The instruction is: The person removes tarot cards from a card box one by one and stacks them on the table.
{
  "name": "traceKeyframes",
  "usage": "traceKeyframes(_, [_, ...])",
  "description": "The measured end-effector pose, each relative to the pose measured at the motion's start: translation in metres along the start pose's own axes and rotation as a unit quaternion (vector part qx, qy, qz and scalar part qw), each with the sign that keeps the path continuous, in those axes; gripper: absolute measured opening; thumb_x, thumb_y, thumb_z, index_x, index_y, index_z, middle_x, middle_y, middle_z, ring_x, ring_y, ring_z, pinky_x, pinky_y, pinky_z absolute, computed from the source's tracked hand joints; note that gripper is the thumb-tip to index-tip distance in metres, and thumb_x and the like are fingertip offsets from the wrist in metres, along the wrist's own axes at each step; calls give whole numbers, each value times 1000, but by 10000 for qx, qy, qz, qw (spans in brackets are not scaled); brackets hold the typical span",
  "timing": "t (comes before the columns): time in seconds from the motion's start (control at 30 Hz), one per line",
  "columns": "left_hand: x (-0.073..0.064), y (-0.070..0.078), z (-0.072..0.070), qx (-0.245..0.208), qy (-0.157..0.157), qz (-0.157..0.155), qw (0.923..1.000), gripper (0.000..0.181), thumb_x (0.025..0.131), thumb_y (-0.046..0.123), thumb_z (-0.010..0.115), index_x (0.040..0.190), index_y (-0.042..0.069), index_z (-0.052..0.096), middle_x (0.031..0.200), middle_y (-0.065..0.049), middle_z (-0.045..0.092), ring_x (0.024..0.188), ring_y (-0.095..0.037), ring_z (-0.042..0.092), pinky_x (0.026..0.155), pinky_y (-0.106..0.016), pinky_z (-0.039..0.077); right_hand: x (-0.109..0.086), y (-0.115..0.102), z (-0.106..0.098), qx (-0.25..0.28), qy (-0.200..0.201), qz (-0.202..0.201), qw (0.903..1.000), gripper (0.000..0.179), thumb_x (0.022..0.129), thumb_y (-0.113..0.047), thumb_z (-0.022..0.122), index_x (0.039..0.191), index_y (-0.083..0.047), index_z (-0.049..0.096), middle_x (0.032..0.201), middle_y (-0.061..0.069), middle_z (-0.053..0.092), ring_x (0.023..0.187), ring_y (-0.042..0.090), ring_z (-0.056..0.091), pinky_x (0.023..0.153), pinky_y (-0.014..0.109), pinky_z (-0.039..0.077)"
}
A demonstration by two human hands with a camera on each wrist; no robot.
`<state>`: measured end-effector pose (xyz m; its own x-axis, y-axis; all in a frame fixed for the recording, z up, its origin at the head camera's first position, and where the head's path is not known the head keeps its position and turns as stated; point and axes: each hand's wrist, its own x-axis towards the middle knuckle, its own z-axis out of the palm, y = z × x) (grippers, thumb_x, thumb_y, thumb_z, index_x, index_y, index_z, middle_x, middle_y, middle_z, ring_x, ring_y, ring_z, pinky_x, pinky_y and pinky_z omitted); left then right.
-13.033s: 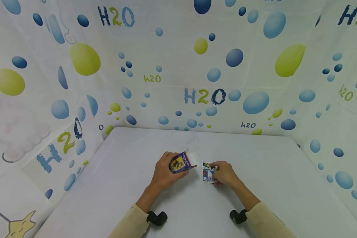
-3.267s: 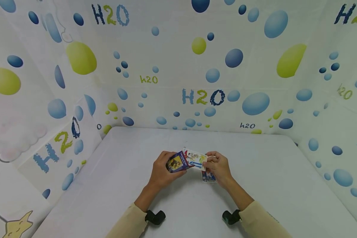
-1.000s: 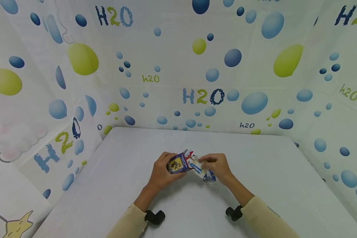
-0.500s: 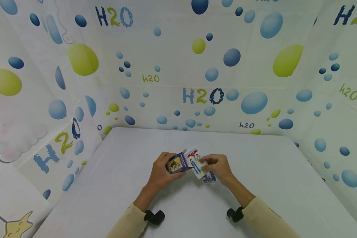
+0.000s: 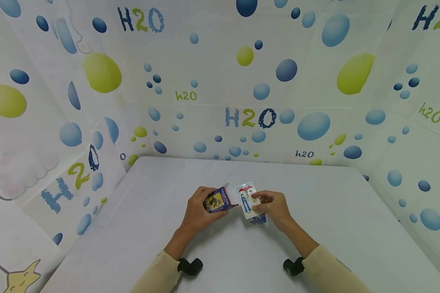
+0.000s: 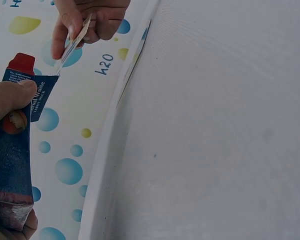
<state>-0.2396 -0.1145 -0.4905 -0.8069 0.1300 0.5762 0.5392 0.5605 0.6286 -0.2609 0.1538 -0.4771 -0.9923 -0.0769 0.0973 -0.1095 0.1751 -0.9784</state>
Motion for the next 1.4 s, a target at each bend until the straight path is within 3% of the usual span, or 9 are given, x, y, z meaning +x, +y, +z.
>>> traceKeyframes(0.37, [-1,-2,1,29,25,18,10000,71,68,34,96,128,12,64,119,-3,60,106,-17,58,90,-38,55,1,1,-7,162,139,528,9984,35,71,8,80,104,3,74,80,7,57,66,19,57,51,26,51])
traceKeyframes(0.83, [-1,-3,1,49,52,21,10000,70,69,33,96,128,12,64,118,-2,60,107,-17,58,91,-38,56,2,5,-9,-148,235,1154,9929,32,70,6,80,101,4,72,73,7,60,59,18,57,52,28,52])
traceKeyframes(1.4, [-1,-2,1,-29,-13,-79,10000,70,68,32,96,128,13,64,118,-2,60,106,-15,58,91,-36,55,0,9,-11,-181,258,1330,9906,31,71,6,81,100,5,72,87,13,69,58,18,60,51,26,53])
